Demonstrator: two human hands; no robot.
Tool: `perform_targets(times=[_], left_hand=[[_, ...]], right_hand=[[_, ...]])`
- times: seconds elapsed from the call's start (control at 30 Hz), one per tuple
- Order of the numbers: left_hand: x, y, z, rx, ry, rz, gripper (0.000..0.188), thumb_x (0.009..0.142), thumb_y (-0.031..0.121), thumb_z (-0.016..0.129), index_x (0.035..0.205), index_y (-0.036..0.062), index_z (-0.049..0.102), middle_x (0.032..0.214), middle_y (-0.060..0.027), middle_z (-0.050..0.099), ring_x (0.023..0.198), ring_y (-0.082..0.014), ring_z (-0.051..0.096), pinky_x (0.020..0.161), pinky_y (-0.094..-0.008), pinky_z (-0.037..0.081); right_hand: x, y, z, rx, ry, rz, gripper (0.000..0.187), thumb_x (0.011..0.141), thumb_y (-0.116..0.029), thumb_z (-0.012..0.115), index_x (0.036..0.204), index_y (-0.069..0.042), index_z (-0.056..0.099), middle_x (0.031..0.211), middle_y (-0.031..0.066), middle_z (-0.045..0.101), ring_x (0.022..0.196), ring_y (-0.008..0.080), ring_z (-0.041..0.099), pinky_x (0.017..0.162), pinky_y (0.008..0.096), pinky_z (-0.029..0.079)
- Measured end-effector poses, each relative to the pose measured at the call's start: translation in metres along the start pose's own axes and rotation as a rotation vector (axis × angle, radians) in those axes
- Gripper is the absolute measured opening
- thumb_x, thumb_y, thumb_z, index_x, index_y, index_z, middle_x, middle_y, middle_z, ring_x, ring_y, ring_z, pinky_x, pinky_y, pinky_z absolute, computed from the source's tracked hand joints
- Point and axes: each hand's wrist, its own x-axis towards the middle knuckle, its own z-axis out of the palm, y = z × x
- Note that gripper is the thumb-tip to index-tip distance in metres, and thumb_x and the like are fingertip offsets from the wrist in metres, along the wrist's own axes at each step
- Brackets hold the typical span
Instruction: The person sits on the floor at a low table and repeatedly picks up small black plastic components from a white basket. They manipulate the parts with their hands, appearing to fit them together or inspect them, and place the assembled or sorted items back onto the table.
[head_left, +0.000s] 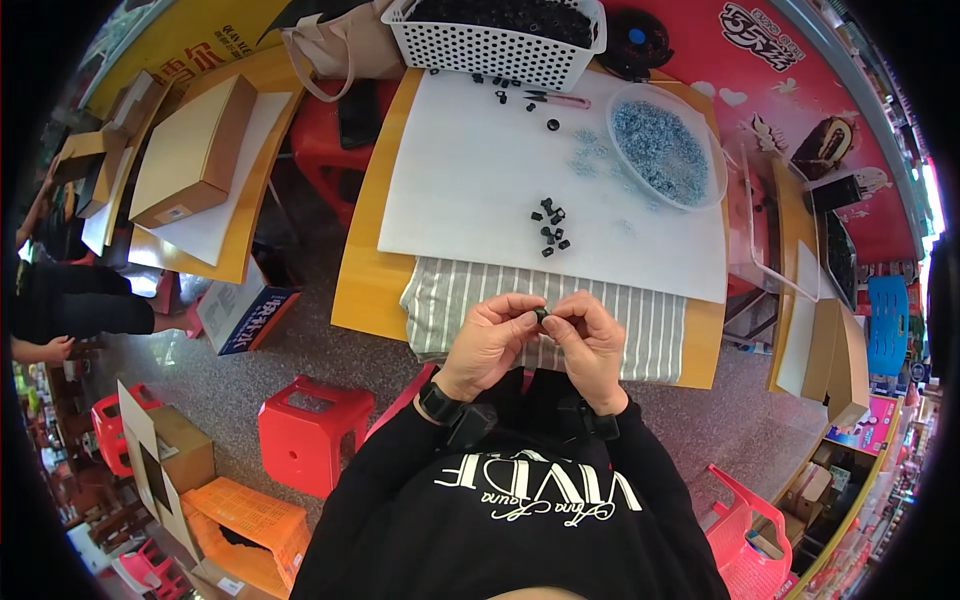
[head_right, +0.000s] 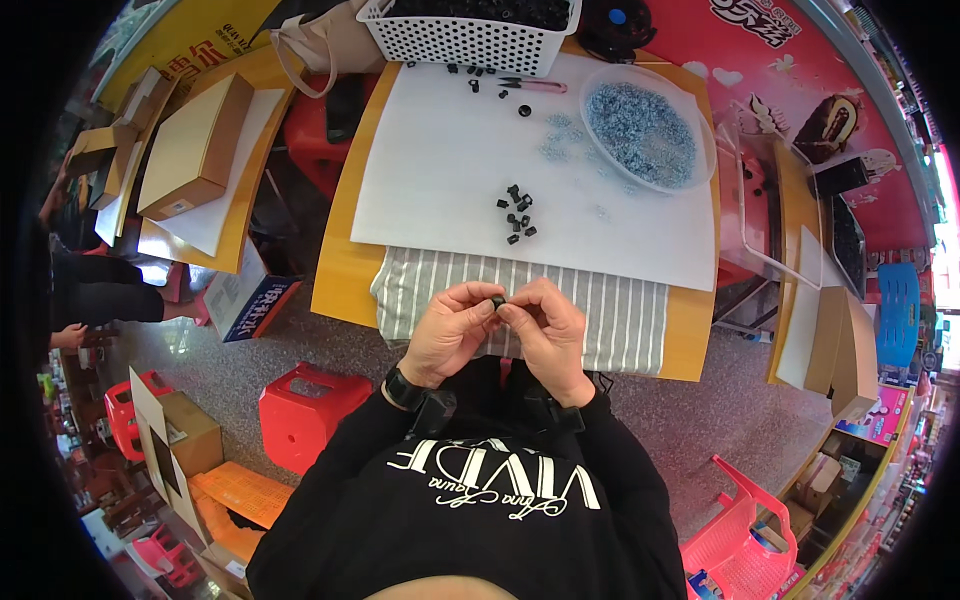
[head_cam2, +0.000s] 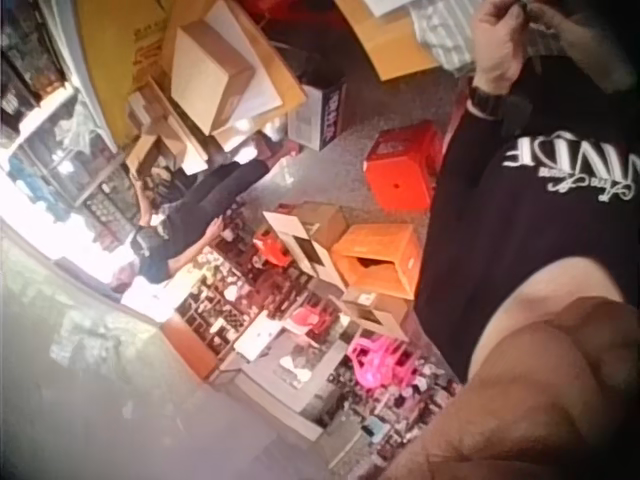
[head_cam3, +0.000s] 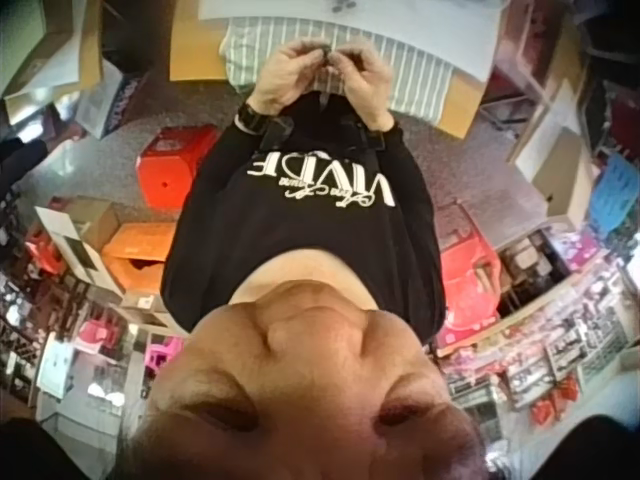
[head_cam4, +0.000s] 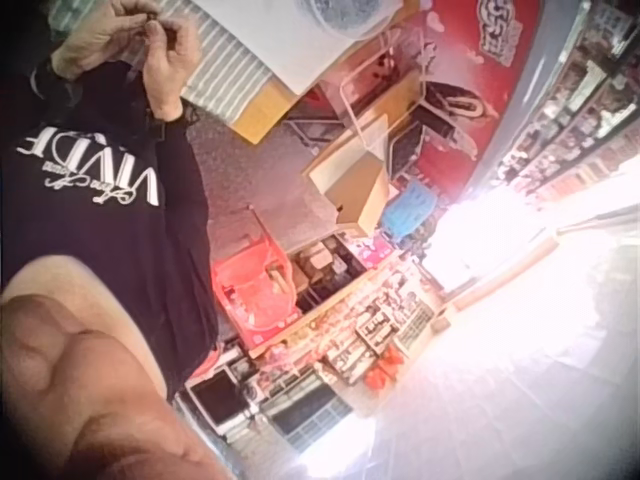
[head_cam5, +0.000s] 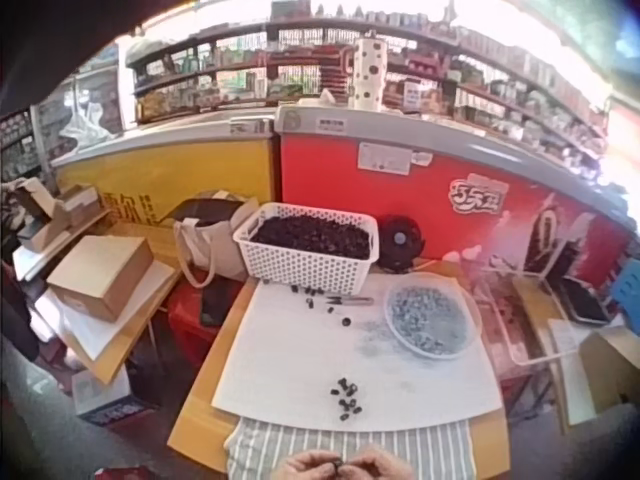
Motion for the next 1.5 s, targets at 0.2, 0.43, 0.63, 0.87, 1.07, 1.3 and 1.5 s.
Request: perform_targets(times=[0.2,0.43,0.63,0.87,1.07,1.3,1.5], left_hand=[[-0.001,-0.001,-0.005,-0.005,-0.016,-0.017,0.023,0.096,0.003,0.061,0.118,-0.0013,0.065,0.102,-0.0072,0.068,0.09,-0.0135,0.063,0.079,-0.0272,0.052],[-0.003,-0.001,-0.002,-0.025,-0.019,-0.008,0.021,0.093,0.003,0.064,0.114,-0.0005,0.065,0.099,-0.0061,0.068,0.087,-0.013,0.063,0.076,-0.0262,0.052],[-0.001,0.001,-0.002,-0.037,-0.045,-0.008,0.019,0.093,0.002,0.065,0.111,-0.0003,0.065,0.099,-0.0067,0.067,0.086,-0.0138,0.064,0.075,-0.0264,0.053],[-0.001,0.0,-0.004,-0.047,-0.039,-0.003,0.018,0.093,0.001,0.064,0.111,-0.0006,0.066,0.102,-0.0075,0.067,0.088,-0.0146,0.065,0.075,-0.0266,0.053],[-0.001,-0.001,-0.006,-0.048,-0.069,0.02,0.017,0.093,0.0,0.064,0.11,-0.0006,0.067,0.106,-0.007,0.065,0.091,-0.015,0.064,0.078,-0.0275,0.054],[-0.002,-0.003,-0.009,-0.03,-0.081,0.039,0.015,0.093,0.0,0.064,0.108,-0.0008,0.067,0.105,-0.0064,0.064,0.091,-0.0146,0.063,0.079,-0.0279,0.054],[-0.003,-0.002,-0.007,0.011,-0.087,0.007,0.025,0.092,-0.001,0.064,0.117,0.0,0.062,0.104,-0.0056,0.065,0.088,-0.013,0.063,0.077,-0.0268,0.053]], right_hand=[[0.006,-0.003,-0.005,-0.203,-0.071,-0.187,0.014,0.079,0.006,0.074,0.085,0.0,0.063,0.078,0.0039,0.06,0.069,0.0118,0.056,0.058,0.0258,0.044],[0.003,-0.005,-0.009,0.028,-0.096,0.035,0.013,0.08,0.005,0.075,0.085,0.001,0.065,0.079,0.0028,0.063,0.069,0.0093,0.057,0.059,0.0232,0.045],[0.001,-0.002,-0.013,0.15,-0.112,0.108,0.013,0.08,0.006,0.075,0.089,0.002,0.067,0.083,0.0041,0.064,0.071,0.0096,0.058,0.061,0.0223,0.046],[0.001,-0.003,-0.013,0.064,-0.117,0.079,0.014,0.078,0.01,0.074,0.087,0.003,0.066,0.082,0.0051,0.063,0.072,0.0103,0.058,0.061,0.0234,0.046],[0.001,-0.002,-0.012,0.032,-0.125,0.043,0.015,0.076,0.01,0.075,0.083,0.001,0.064,0.079,0.0044,0.062,0.07,0.0105,0.057,0.06,0.0237,0.045],[0.002,-0.002,-0.012,-0.078,-0.149,-0.07,0.018,0.074,0.008,0.077,0.082,-0.001,0.063,0.078,0.0039,0.062,0.068,0.0105,0.058,0.057,0.024,0.044],[-0.001,-0.002,-0.012,-0.028,-0.151,-0.014,0.023,0.076,0.006,0.076,0.095,-0.003,0.067,0.077,0.0034,0.061,0.067,0.01,0.058,0.06,0.0243,0.047]])
